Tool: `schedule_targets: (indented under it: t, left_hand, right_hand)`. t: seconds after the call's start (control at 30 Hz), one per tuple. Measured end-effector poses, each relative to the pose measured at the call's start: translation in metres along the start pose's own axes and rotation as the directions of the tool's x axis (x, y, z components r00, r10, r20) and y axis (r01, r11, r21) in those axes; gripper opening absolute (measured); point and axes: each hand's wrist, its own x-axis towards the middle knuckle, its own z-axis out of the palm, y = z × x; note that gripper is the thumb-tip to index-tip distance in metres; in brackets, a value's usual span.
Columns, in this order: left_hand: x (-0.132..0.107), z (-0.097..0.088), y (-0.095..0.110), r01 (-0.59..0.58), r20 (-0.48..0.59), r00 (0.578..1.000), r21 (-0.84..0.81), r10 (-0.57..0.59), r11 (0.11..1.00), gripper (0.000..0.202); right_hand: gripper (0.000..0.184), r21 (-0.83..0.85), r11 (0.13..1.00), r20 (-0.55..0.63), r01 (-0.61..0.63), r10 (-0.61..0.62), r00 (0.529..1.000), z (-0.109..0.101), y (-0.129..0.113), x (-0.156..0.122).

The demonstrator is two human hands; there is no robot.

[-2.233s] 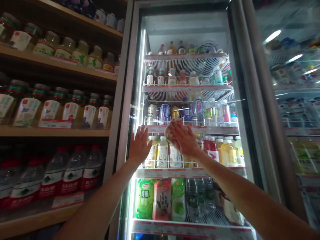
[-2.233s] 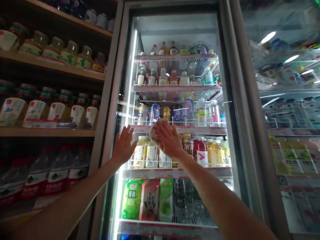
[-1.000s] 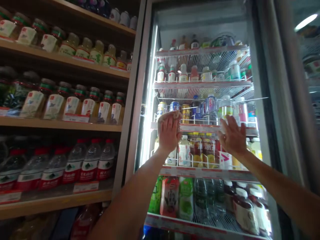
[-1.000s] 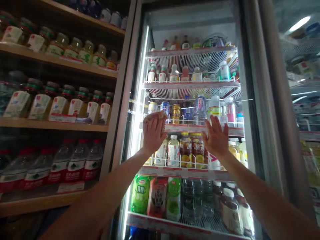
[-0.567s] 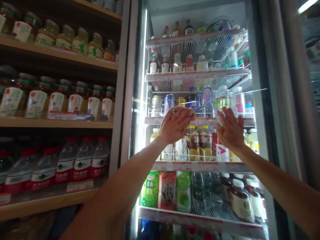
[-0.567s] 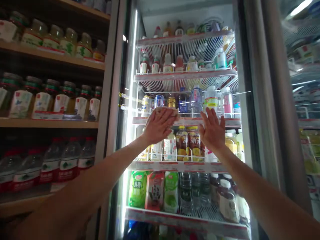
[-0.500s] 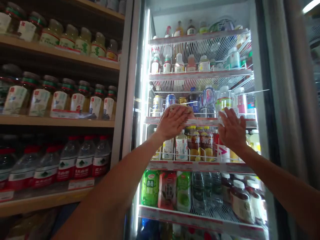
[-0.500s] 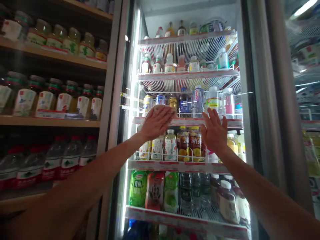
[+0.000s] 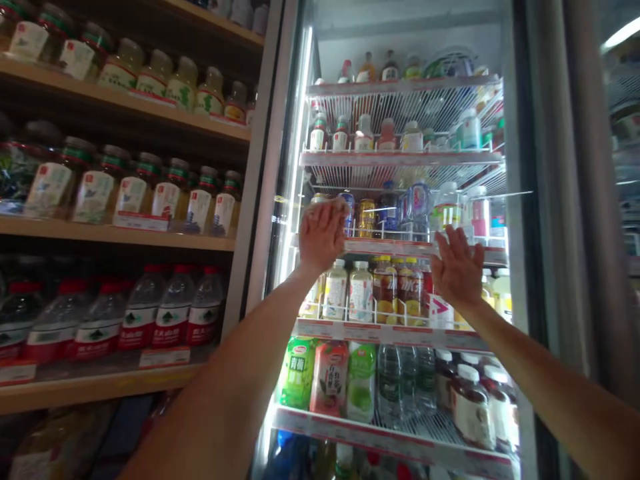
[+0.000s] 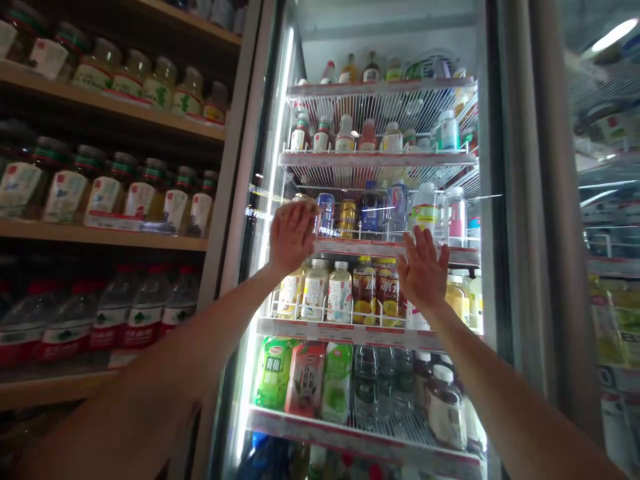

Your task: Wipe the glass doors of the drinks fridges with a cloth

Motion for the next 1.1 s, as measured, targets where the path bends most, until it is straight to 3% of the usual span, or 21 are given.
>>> schedule_targets:
  t: [0.07,0.13,0.2,0.23,0.3,0.37,0.43,0.5,0.57,0.6,0.63,0.67,0.73,0.8,0.83,0.87,0.93,0.97,1.0,1.03,1.1]
  left_hand:
    - [-0.003,0.0,0.007,0.085,-0.029,0.996,-0.001,-0.085,0.996,0.055]
    - [-0.01,0.002,0.023,-0.151,0.047,0.987,-0.028,0.152,0.988,0.054]
    - [-0.016,0.003,0.035,-0.419,0.125,0.896,-0.076,0.426,0.905,0.052]
    - [-0.018,0.002,0.035,-0.471,0.138,0.867,-0.085,0.479,0.878,0.05]
    - [-0.016,0.001,0.027,-0.352,0.107,0.929,-0.044,0.355,0.935,0.049]
    - [-0.013,0.001,0.017,-0.051,0.03,0.998,0.019,0.05,0.999,0.051]
    - [-0.016,0.0,0.016,0.099,-0.005,0.995,0.044,-0.099,0.994,0.053]
    - [-0.023,0.0,0.026,-0.103,0.055,0.993,0.019,0.101,0.995,0.053]
    - [-0.03,-0.001,0.037,-0.469,0.138,0.87,-0.065,0.473,0.881,0.05]
    - [-0.031,-0.002,0.04,-0.574,0.158,0.797,-0.102,0.583,0.812,0.049]
    - [-0.031,-0.002,0.039,-0.596,0.159,0.779,-0.115,0.606,0.795,0.048]
    - [-0.029,-0.002,0.037,-0.535,0.147,0.826,-0.102,0.544,0.839,0.048]
    - [-0.024,-0.001,0.032,-0.23,0.077,0.969,-0.043,0.233,0.972,0.049]
    - [-0.026,0.0,0.034,-0.041,0.028,0.999,-0.023,0.042,0.999,0.051]
    - [-0.029,0.001,0.039,-0.095,0.042,0.994,-0.033,0.096,0.995,0.053]
    - [-0.035,0.001,0.045,-0.236,0.076,0.968,-0.058,0.24,0.97,0.053]
    - [-0.044,0.002,0.058,-0.562,0.138,0.804,-0.137,0.578,0.816,0.05]
    - [-0.045,0.002,0.062,-0.648,0.149,0.729,-0.165,0.669,0.743,0.049]
    - [-0.044,0.002,0.065,-0.663,0.149,0.714,-0.171,0.684,0.729,0.048]
    - [-0.04,0.003,0.066,-0.607,0.141,0.767,-0.155,0.626,0.779,0.048]
    - [-0.03,0.005,0.068,-0.344,0.102,0.93,-0.099,0.353,0.934,0.05]
  right_hand:
    - [0.049,0.003,1.0,-0.003,-0.003,0.003,1.0,0.001,0.0,-0.001]
    - [0.048,0.002,1.0,-0.004,0.001,-0.001,1.0,0.001,0.001,-0.002]
    - [0.048,0.0,1.0,-0.004,0.012,-0.012,1.0,0.001,0.002,-0.002]
    - [0.048,0.001,1.0,-0.007,0.016,-0.016,1.0,0.001,0.002,-0.003]
    - [0.048,0.005,1.0,-0.011,0.017,-0.017,1.0,0.001,0.002,-0.004]
    - [0.049,0.009,1.0,-0.014,0.009,-0.009,1.0,0.0,0.001,-0.004]
    - [0.05,0.012,1.0,-0.008,0.003,-0.003,1.0,0.0,0.0,-0.004]
    - [0.049,0.01,1.0,-0.006,-0.002,0.002,1.0,-0.001,0.0,-0.005]
    - [0.048,0.009,1.0,-0.006,0.002,-0.002,1.0,-0.002,0.0,-0.006]
    - [0.048,0.011,1.0,-0.004,0.007,-0.007,1.0,-0.002,0.001,-0.007]
    - [0.048,0.013,1.0,-0.003,0.013,-0.013,1.0,-0.003,0.001,-0.007]
    - [0.049,0.016,1.0,0.0,0.018,-0.018,1.0,-0.003,0.001,-0.008]
    - [0.05,0.021,1.0,0.002,0.018,-0.018,1.0,-0.002,0.001,-0.009]
    - [0.051,0.022,1.0,-0.009,0.012,-0.011,1.0,-0.001,-0.001,-0.011]
    - [0.051,0.023,1.0,-0.011,0.012,-0.012,1.0,-0.001,-0.001,-0.012]
    - [0.051,0.024,1.0,-0.01,0.016,-0.016,1.0,-0.001,-0.001,-0.013]
    - [0.051,0.029,0.999,0.009,0.039,-0.039,0.999,-0.004,0.003,-0.016]
    - [0.05,0.03,0.998,0.021,0.048,-0.048,0.999,-0.007,0.008,-0.018]
    - [0.05,0.027,0.999,0.029,0.048,-0.048,0.998,-0.01,0.013,-0.021]
    - [0.051,0.017,0.999,0.031,0.037,-0.038,0.999,-0.014,0.02,-0.024]
    - [0.051,-0.019,1.0,0.024,0.0,0.0,1.0,-0.022,0.036,-0.032]
